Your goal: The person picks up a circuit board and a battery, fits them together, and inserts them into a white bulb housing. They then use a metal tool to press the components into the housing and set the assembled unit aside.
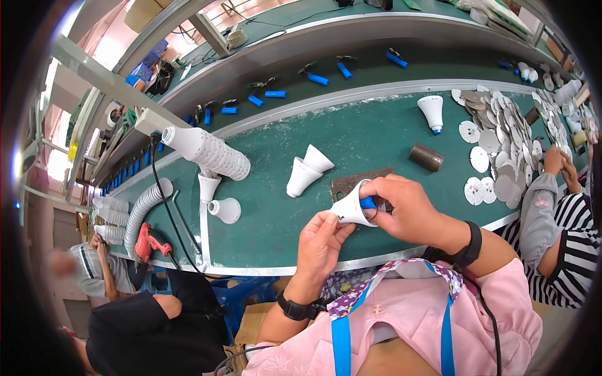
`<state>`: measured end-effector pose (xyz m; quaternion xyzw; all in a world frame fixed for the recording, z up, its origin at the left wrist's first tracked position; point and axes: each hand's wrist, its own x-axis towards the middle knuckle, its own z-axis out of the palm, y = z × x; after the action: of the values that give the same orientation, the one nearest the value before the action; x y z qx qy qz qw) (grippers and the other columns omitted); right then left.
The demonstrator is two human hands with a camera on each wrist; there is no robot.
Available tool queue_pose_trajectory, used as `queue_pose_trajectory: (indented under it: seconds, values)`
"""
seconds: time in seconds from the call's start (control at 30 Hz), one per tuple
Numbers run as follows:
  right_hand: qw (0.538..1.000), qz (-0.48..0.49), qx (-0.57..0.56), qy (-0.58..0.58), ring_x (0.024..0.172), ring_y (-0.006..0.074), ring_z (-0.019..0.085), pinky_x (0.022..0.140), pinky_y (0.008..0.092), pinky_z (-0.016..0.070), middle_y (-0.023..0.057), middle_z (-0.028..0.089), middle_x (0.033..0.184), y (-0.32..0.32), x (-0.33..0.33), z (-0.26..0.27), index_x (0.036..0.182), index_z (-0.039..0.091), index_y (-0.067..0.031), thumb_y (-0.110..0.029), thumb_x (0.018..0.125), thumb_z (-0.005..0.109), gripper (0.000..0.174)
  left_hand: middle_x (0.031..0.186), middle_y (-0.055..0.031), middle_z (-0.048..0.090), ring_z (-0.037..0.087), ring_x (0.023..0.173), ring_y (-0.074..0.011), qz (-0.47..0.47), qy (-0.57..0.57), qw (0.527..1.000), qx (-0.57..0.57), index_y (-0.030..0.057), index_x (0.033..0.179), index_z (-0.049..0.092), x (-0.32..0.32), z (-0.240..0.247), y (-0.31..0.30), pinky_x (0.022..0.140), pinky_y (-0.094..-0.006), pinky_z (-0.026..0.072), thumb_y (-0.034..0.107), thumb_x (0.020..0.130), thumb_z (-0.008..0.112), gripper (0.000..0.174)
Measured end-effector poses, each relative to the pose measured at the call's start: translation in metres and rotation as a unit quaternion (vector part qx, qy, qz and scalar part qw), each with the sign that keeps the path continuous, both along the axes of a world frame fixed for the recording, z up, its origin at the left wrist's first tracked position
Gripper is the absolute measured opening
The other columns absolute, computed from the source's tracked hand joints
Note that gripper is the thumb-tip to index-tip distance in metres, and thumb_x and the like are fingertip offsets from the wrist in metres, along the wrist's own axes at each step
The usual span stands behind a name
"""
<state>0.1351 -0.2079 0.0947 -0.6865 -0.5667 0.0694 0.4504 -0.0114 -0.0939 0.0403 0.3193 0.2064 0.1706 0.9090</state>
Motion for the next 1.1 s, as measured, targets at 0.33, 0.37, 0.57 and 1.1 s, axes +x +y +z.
queue_pose_trajectory:
  seconds: [0.33, 0.37, 0.57, 1.1]
  values:
    - [0.980, -0.010, -0.045, -0.195, 0.069, 0.0252, 0.056, 0.054, 0.0365, 0.0441, 0.0066, 0.058, 0.071, -0.007, 0.023, 0.031, 0.080, 0.052, -0.0091, -0.008, 0.062, 0.065, 0.022, 0.107, -0.0107, 0.050, 0.058, 0.083, -0.0161, -0.030, -0.018, 0.981, 0.192, 0.0016, 0.119, 0.043, 0.039, 0.020, 0.000, 0.079, -0.0310, 0.0498, 0.001, 0.082, 0.054, 0.039]
    - [0.980, -0.012, -0.046, -0.194, 0.069, 0.0252, 0.056, 0.054, 0.0365, 0.0441, 0.0066, 0.058, 0.071, -0.004, 0.026, 0.032, 0.080, 0.052, -0.0091, -0.008, 0.062, 0.065, 0.022, 0.107, -0.0107, 0.050, 0.058, 0.083, -0.0161, -0.033, -0.018, 0.981, 0.192, 0.0016, 0.119, 0.043, 0.044, 0.018, 0.003, 0.079, -0.0310, 0.0498, 0.001, 0.082, 0.054, 0.039]
    - [0.945, 0.040, -0.138, -0.294, 0.066, 0.0251, 0.056, 0.053, 0.0368, 0.0445, 0.0044, 0.057, 0.069, 0.010, 0.046, 0.034, 0.081, 0.054, -0.0104, -0.007, 0.060, 0.065, 0.024, 0.105, -0.0054, 0.050, 0.047, 0.054, -0.0036, 0.000, 0.100, 0.801, 0.590, 0.0054, 0.105, 0.060, 0.066, 0.010, 0.009, 0.051, -0.0180, 0.0407, -0.003, 0.063, 0.069, 0.044]
    - [0.901, 0.127, -0.297, -0.291, 0.073, 0.0250, 0.061, 0.056, 0.0345, 0.0492, 0.0077, 0.062, 0.078, 0.038, 0.041, 0.052, 0.091, 0.054, -0.0058, -0.009, 0.061, 0.064, 0.031, 0.106, -0.0065, 0.053, 0.054, 0.095, -0.0187, 0.022, 0.083, 0.818, 0.569, 0.0023, 0.101, 0.057, 0.061, -0.009, 0.010, 0.078, -0.0283, 0.0439, 0.009, 0.070, 0.068, 0.033]
